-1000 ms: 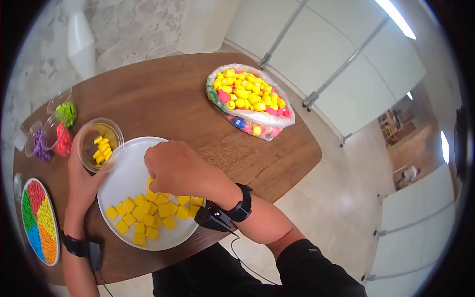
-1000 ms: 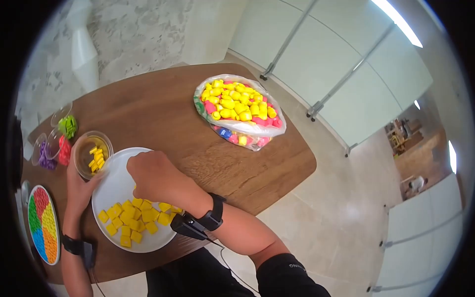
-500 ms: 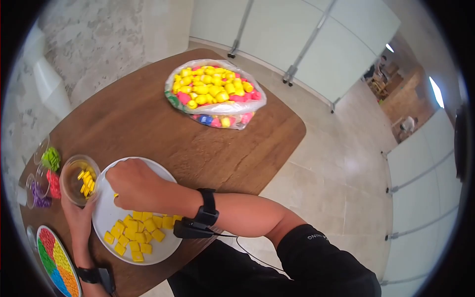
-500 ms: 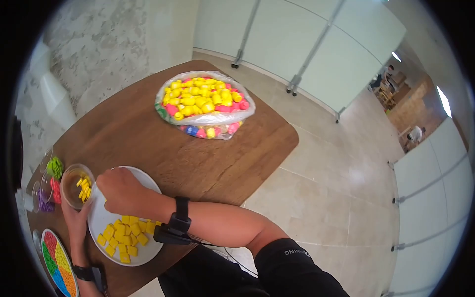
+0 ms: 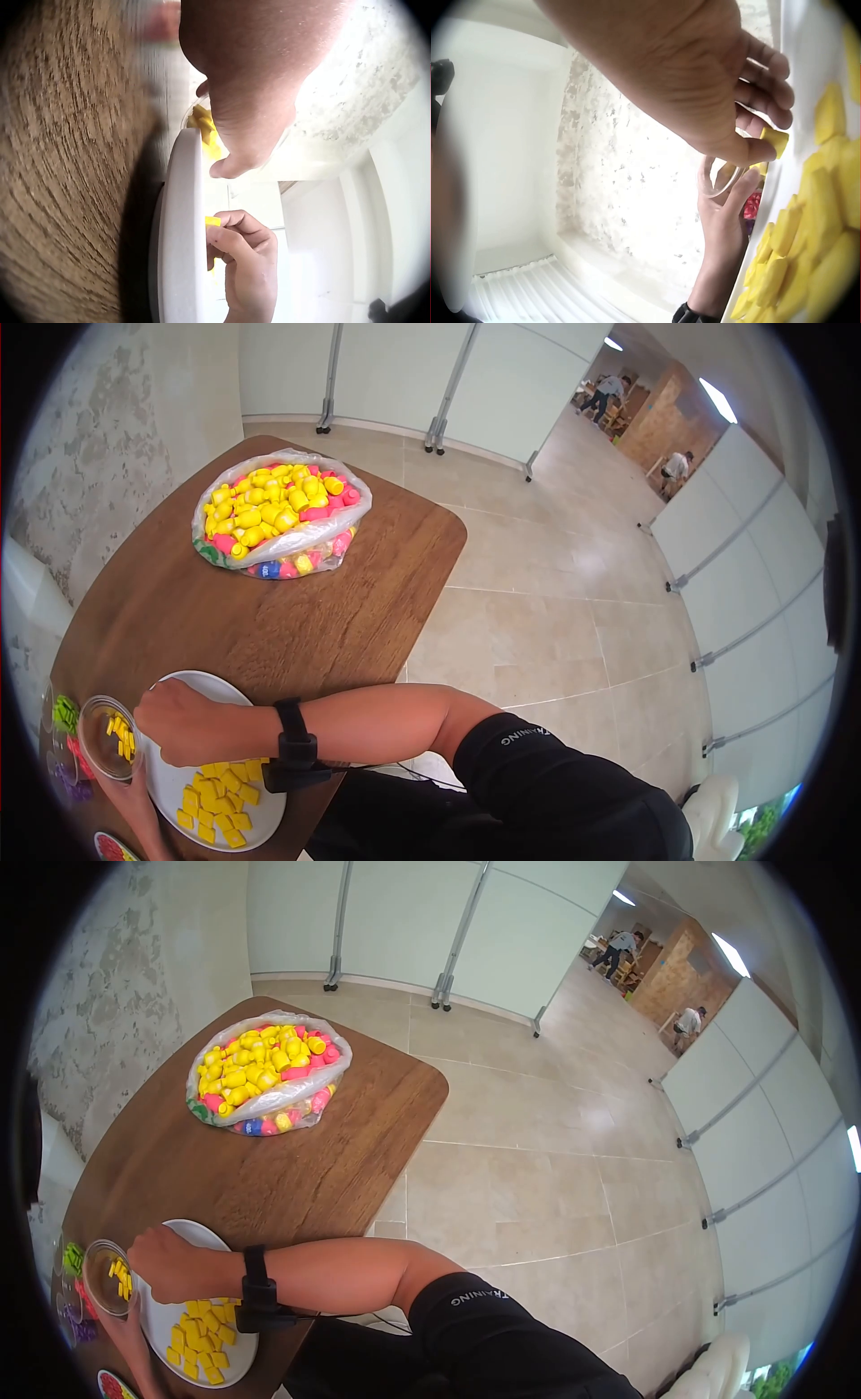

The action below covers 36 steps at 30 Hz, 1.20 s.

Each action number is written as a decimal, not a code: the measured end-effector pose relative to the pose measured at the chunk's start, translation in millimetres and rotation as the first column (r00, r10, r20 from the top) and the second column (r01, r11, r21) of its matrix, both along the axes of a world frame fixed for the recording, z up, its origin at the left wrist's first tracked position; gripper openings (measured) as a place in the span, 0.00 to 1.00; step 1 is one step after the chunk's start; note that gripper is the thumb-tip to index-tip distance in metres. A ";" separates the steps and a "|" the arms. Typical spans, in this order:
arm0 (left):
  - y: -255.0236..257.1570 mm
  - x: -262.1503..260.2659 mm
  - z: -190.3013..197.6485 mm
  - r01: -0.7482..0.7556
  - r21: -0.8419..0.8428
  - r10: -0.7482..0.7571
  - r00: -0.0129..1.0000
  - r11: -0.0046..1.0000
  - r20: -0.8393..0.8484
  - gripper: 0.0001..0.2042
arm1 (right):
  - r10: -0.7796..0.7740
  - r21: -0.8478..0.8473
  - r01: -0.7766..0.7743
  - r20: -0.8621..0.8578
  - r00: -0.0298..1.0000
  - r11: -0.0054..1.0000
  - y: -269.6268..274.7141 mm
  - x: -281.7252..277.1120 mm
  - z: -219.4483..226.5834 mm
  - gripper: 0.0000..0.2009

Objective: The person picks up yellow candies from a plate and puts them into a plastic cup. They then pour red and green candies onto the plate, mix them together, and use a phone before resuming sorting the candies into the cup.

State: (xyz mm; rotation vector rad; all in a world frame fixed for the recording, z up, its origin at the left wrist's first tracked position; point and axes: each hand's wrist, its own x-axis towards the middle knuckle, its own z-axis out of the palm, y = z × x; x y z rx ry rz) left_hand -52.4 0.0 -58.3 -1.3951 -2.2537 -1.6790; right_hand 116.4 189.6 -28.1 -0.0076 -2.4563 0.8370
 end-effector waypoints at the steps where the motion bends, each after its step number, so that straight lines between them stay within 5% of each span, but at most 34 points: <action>1: 0.7 1.5 1.0 0.000 -0.001 0.000 1.000 1.000 0.001 0.44 | 0.000 -0.001 0.000 0.001 1.000 1.000 0.2 -1.3 -2.4 0.11; 10: -4.9 -5.3 -5.0 -0.019 -0.031 0.021 0.999 0.999 0.045 0.44 | 0.036 0.022 -0.038 0.107 0.994 0.999 0.7 -6.1 -1.5 0.10; 16: -4.6 -7.5 -8.1 -0.024 -0.023 0.026 0.998 0.999 0.054 0.44 | 0.044 -0.116 -0.030 0.118 0.992 0.993 0.9 -0.8 14.8 0.10; 24: -0.4 1.2 0.7 0.014 0.000 -0.014 0.998 1.000 0.063 0.44 | 0.046 0.011 -0.045 -0.111 0.993 0.999 2.3 2.4 -14.5 0.12; 27: -3.0 -4.0 -4.0 0.027 0.005 -0.027 0.997 1.000 0.067 0.44 | 0.067 0.046 -0.069 0.048 0.997 0.997 3.0 0.2 -13.7 0.11; 36: -4.1 -6.6 -6.2 0.016 -0.008 -0.016 0.999 1.000 0.028 0.43 | 0.022 0.031 -0.022 -0.002 1.000 0.999 2.1 2.3 -3.8 0.09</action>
